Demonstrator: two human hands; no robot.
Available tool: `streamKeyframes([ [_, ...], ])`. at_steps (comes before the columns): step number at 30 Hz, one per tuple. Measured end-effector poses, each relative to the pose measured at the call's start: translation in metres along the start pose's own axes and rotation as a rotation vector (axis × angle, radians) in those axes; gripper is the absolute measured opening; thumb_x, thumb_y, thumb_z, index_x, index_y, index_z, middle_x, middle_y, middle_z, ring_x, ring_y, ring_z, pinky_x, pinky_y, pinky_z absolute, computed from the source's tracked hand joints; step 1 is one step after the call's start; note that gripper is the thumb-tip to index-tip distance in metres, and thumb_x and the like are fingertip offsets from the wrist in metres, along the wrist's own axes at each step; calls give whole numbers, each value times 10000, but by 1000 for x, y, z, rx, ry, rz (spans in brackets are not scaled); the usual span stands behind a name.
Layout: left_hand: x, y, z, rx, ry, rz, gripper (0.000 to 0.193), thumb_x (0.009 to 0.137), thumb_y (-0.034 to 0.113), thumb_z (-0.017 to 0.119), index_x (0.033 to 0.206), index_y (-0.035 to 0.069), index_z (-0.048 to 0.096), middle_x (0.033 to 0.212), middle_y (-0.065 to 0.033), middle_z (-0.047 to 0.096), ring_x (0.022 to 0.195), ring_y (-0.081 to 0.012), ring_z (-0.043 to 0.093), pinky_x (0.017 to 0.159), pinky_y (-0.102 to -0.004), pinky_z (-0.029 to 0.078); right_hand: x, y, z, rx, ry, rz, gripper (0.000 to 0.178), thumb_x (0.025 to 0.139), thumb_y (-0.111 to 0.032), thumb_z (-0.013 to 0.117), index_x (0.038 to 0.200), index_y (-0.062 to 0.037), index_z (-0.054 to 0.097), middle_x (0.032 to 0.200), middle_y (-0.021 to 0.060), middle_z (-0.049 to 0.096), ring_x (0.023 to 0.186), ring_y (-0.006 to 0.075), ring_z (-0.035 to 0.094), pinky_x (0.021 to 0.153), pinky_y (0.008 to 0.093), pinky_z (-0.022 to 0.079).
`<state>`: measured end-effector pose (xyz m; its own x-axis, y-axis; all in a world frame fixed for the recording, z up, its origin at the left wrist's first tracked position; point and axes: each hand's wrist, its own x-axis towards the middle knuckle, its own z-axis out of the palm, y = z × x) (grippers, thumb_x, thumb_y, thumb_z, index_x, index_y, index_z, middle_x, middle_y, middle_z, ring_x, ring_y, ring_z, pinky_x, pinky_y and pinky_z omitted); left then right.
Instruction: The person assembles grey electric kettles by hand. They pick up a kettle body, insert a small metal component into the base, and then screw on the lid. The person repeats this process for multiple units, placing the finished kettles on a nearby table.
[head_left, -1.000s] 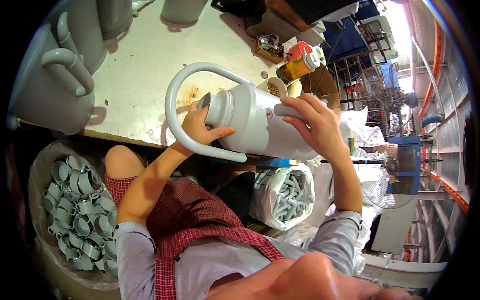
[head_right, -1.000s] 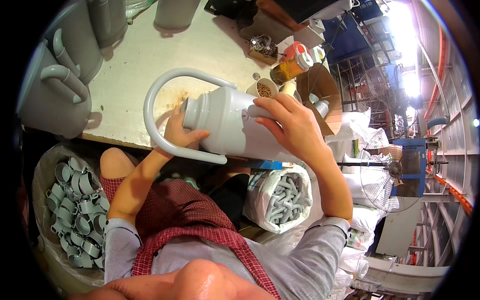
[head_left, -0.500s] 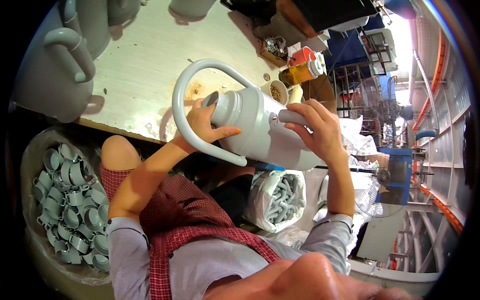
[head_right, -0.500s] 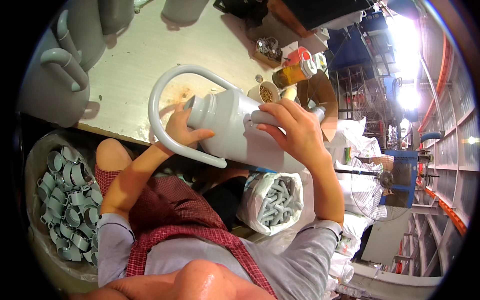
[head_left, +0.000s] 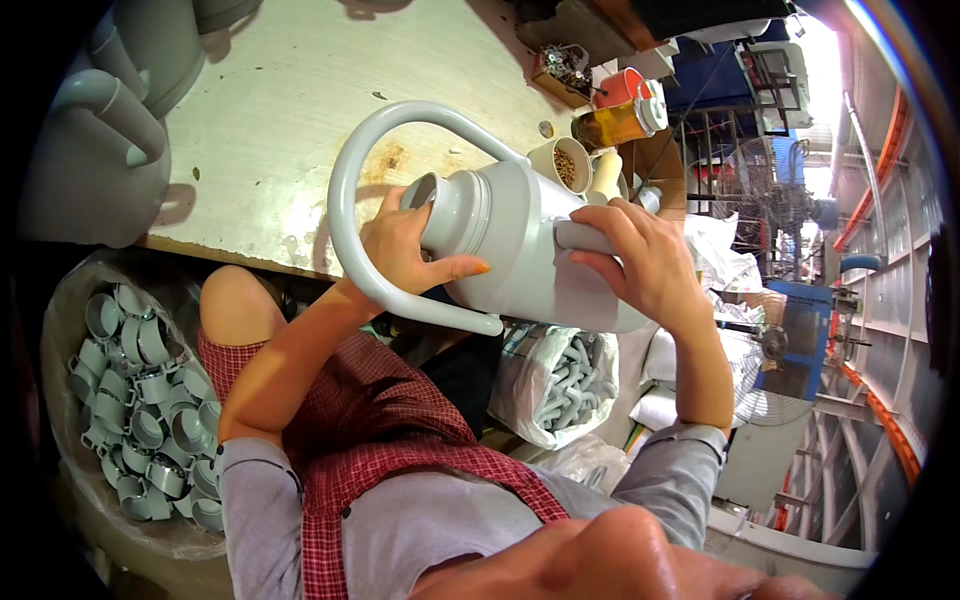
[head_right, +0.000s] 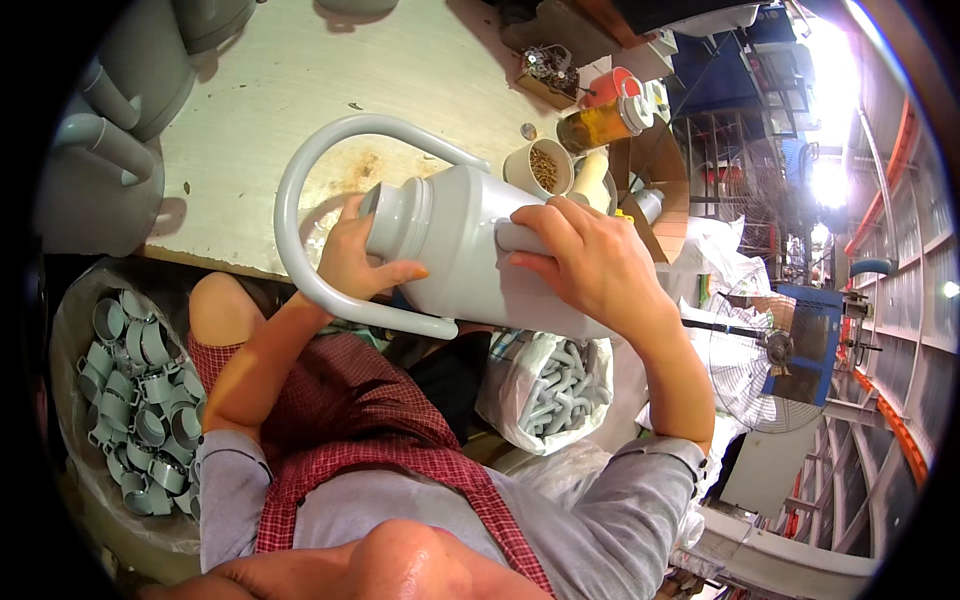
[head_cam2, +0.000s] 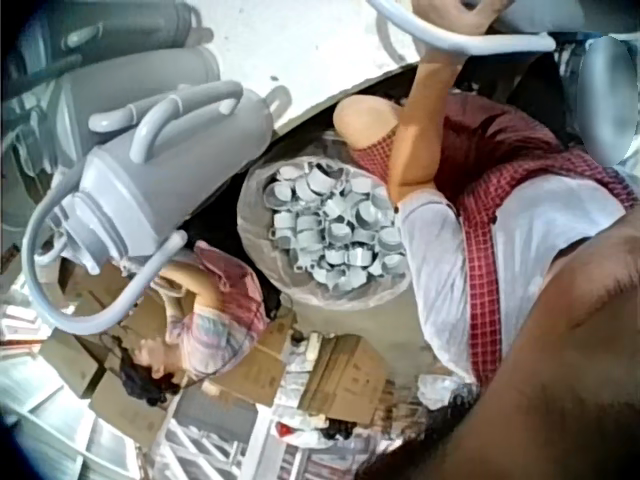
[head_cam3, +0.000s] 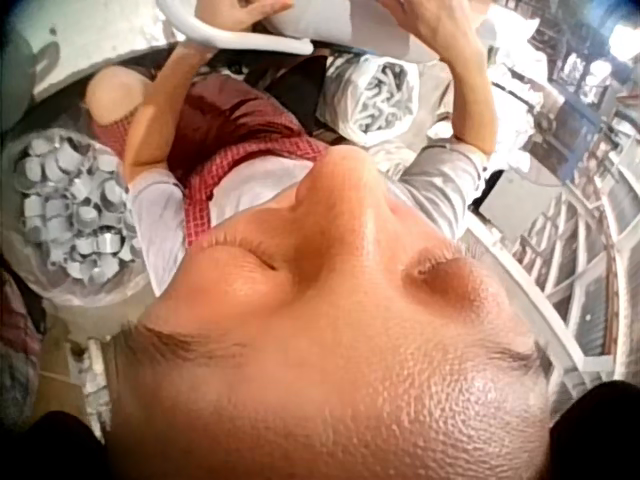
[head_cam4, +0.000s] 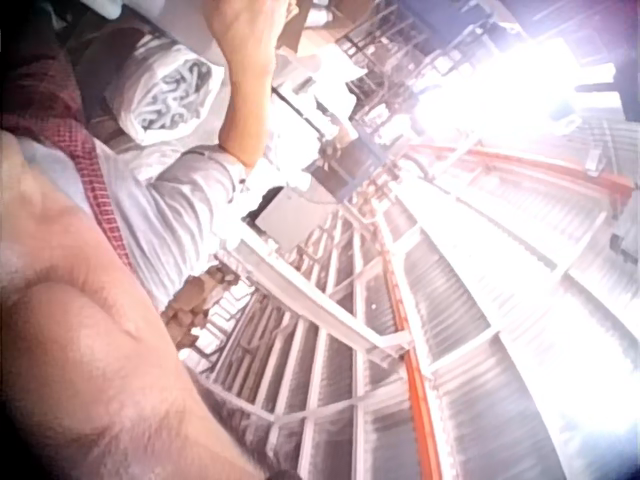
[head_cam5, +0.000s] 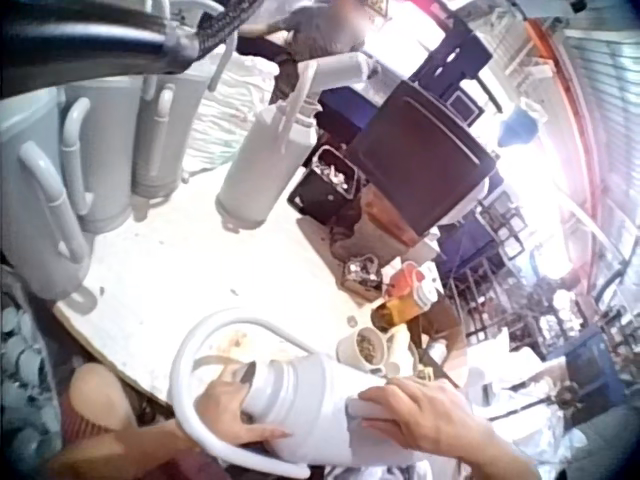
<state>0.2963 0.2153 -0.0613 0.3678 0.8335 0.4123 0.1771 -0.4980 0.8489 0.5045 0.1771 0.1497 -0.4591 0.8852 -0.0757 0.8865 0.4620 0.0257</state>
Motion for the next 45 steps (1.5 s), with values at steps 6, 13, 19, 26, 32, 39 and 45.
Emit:
streamKeyframes([
  [6,6,3,-4,-32,8,52,662,687,583,771,961,-10,665,666,-143,647,751,-326,598,817,-404,452,3,0,-1,53,-49,51,303,782,-216,741,1015,-76,607,895,83,635,798,291,650,677,386,517],
  [13,2,-2,1,-26,13,80,684,693,596,760,931,-37,655,653,-161,640,638,-321,588,873,-404,416,5,-2,-1,62,-78,72,294,793,-228,733,1013,-77,610,888,86,637,804,300,647,691,392,517],
  [19,-6,8,-1,-19,-76,-41,638,681,460,810,1117,22,651,1053,-156,670,1076,-383,518,969,-458,392,5,-2,-3,62,-92,46,286,795,-225,728,1015,-85,611,883,86,636,800,298,637,685,399,506],
  [26,-3,2,10,-17,51,-16,716,711,645,702,1064,22,682,956,-176,675,1013,-398,523,902,-488,446,-2,6,7,-107,46,-238,249,811,-179,692,1052,-180,631,848,48,565,731,258,620,611,366,507],
  [32,-8,-1,24,-152,114,-168,682,698,642,715,1059,62,708,887,-182,675,993,-376,542,903,-495,452,-9,24,6,-142,106,-442,268,725,-43,633,927,-215,667,969,42,587,892,250,622,639,365,539],
  [39,-2,15,-28,-629,571,-438,412,987,314,558,695,28,614,626,-10,564,559,-95,498,483,-281,419,33,-14,-15,-243,402,-628,217,776,-49,609,932,-180,682,1251,28,582,1071,236,580,915,366,456],
  [45,-116,-9,-173,-240,842,-647,395,1021,336,416,1178,12,580,1091,-89,634,952,-175,621,850,-323,515,-82,-17,4,296,916,-223,314,743,-25,716,1039,-127,690,1075,59,669,919,247,654,795,355,525],
])
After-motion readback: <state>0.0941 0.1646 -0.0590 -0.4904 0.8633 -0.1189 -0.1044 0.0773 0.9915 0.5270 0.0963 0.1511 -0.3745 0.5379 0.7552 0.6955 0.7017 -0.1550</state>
